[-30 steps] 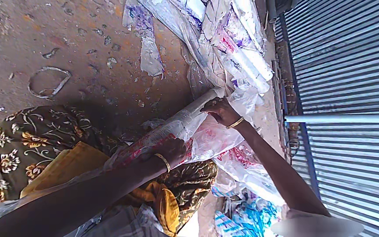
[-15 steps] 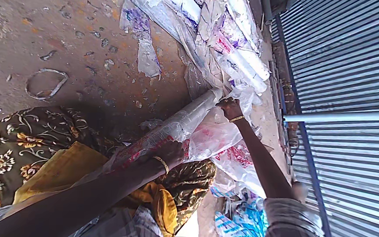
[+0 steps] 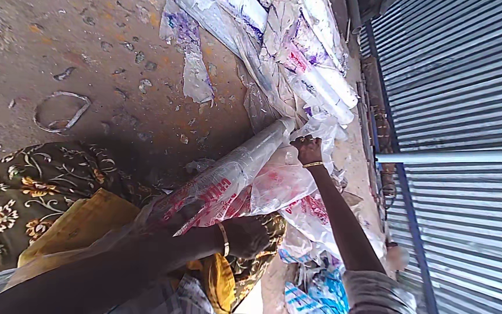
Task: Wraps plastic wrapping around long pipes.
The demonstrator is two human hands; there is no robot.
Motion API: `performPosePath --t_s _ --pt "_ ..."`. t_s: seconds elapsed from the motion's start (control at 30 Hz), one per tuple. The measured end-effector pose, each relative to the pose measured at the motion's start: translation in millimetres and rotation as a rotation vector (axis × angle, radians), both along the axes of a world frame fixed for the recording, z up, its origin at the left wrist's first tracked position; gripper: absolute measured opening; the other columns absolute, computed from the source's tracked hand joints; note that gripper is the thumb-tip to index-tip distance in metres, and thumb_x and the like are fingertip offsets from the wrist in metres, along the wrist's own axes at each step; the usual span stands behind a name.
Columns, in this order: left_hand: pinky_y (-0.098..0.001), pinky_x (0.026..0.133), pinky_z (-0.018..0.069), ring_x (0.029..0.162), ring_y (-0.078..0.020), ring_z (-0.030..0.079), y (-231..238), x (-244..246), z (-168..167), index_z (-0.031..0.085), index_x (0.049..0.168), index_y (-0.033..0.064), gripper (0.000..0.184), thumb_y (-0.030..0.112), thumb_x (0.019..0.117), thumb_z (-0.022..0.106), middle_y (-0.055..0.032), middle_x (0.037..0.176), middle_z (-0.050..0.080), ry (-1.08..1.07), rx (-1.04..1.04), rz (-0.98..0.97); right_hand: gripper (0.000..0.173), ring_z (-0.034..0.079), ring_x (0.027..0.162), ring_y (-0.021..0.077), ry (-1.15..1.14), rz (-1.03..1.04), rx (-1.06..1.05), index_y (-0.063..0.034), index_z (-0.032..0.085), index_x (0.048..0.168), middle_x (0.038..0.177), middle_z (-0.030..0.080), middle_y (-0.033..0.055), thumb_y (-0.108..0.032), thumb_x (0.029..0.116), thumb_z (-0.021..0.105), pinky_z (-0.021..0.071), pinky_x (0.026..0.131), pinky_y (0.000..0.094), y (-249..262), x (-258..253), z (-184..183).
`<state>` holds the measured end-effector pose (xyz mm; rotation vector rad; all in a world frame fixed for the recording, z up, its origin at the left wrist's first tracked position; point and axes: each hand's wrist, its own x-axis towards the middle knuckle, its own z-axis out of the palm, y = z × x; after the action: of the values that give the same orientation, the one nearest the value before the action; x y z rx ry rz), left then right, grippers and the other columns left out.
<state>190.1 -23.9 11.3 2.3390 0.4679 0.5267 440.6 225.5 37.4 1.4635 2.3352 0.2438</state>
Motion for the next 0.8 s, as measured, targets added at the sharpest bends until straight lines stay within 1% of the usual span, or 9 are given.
performPosePath --t_s 0.1,0.2,0.23,0.3,0.4,0.5,0.6,0.7,0.8 --pt "-0.0536 0.093 0.0529 0.107 -0.0467 0.068 -19.4 31.5 -11.5 0.066 0.109 -0.0143 0.028 0.006 0.1052 0.046 -0.0312 0.106 0.069 -0.06 -0.045 -0.001 0.03 0.056 0.122 0.0527 0.062 -0.304 0.125 -0.0054 0.072 0.123 0.123 0.067 0.0292 0.001 0.0982 0.057 0.0343 0.102 0.0723 -4.3 11.9 16.9" --pt "-0.0419 0.067 0.0577 0.078 -0.0318 0.073 -9.5 42.9 -16.2 0.072 0.085 -0.0038 0.016 0.006 0.0918 0.062 -0.0174 0.082 0.071 -0.126 0.266 0.497 0.033 0.066 0.111 0.0481 0.314 -0.719 0.175 0.0009 0.057 0.135 0.119 0.067 0.0315 -0.016 0.1081 0.049 0.0473 0.095 0.0644 -6.6 12.2 33.7" --pt "-0.0442 0.072 0.0571 0.08 -0.0321 0.073 -2.2 41.4 -15.9 0.073 0.086 -0.004 0.018 0.011 0.092 0.064 -0.0176 0.084 0.071 -0.073 0.292 0.625 0.034 0.069 0.095 0.0418 0.501 -0.822 0.191 0.0025 0.054 0.136 0.111 0.067 0.0293 -0.016 0.1086 0.048 0.0531 0.085 0.0572 -10.3 16.3 32.7" --pt "-0.0593 0.104 0.0441 0.113 -0.0424 0.067 16.1 26.1 -8.7 0.068 0.116 -0.0109 0.046 0.032 0.1041 0.055 -0.0286 0.117 0.068 0.138 0.081 0.686 0.029 0.053 0.06 0.0185 0.958 -0.976 0.175 0.0002 0.051 0.132 0.086 0.054 0.0116 -0.018 0.1098 0.046 0.0505 0.059 0.0343 -18.0 10.0 25.4" --pt "-0.0716 0.119 0.0086 0.154 -0.0481 0.022 46.3 -4.4 -4.8 0.033 0.158 -0.0036 0.07 0.039 0.1061 0.052 -0.0352 0.162 0.027 0.413 -0.315 0.642 0.014 0.041 0.045 0.0046 1.372 -0.984 0.142 -0.0039 0.058 0.107 0.067 0.05 -0.0025 -0.016 0.1023 0.063 0.0422 0.045 0.0224 -19.1 -16.9 -3.6" --pt "-0.0747 0.118 0.0071 0.156 -0.0496 0.009 61.9 -19.7 -8.8 0.019 0.165 0.0079 0.079 0.032 0.1028 0.062 -0.0348 0.167 0.009 0.562 -0.456 0.632 0.031 0.054 0.058 0.0173 1.125 -0.83 0.159 0.0002 0.062 0.121 0.089 0.064 0.0124 -0.014 0.0957 0.073 0.0505 0.056 0.0353 -8.3 -36.9 -39.8" --pt "-0.0738 0.118 0.0109 0.156 -0.0491 0.013 61.6 -20.6 -9.6 0.021 0.165 0.0102 0.074 0.024 0.104 0.059 -0.0346 0.166 0.012 0.582 -0.433 0.657 0.058 0.067 0.103 0.0433 0.837 -0.88 0.239 -0.0026 0.055 0.142 0.119 0.067 0.0284 -0.015 0.0902 0.079 0.0512 0.092 0.0581 19.5 -47.9 -57.5" --pt "-0.0738 0.115 0.0217 0.151 -0.0521 0.026 52.9 -9.5 -19.6 0.035 0.16 0.0093 0.066 0.004 0.099 0.058 -0.0369 0.162 0.025 0.521 -0.309 0.76 0.073 0.062 0.122 0.0446 0.693 -0.955 0.252 -0.0049 0.041 0.153 0.129 0.065 0.0285 -0.019 0.092 0.077 0.0471 0.102 0.0584 46.7 -34.0 -74.8" --pt "-0.0733 0.114 0.0247 0.15 -0.052 0.029 47.9 0.2 -22.6 0.036 0.16 0.0078 0.067 0.002 0.0977 0.059 -0.0382 0.161 0.026 0.525 -0.258 0.778 0.049 0.063 0.121 0.042 0.671 -1.009 0.243 0.0002 0.056 0.139 0.126 0.066 0.0276 -0.016 0.0949 0.072 0.0477 0.103 0.0552 68.5 -21.1 -79.2"
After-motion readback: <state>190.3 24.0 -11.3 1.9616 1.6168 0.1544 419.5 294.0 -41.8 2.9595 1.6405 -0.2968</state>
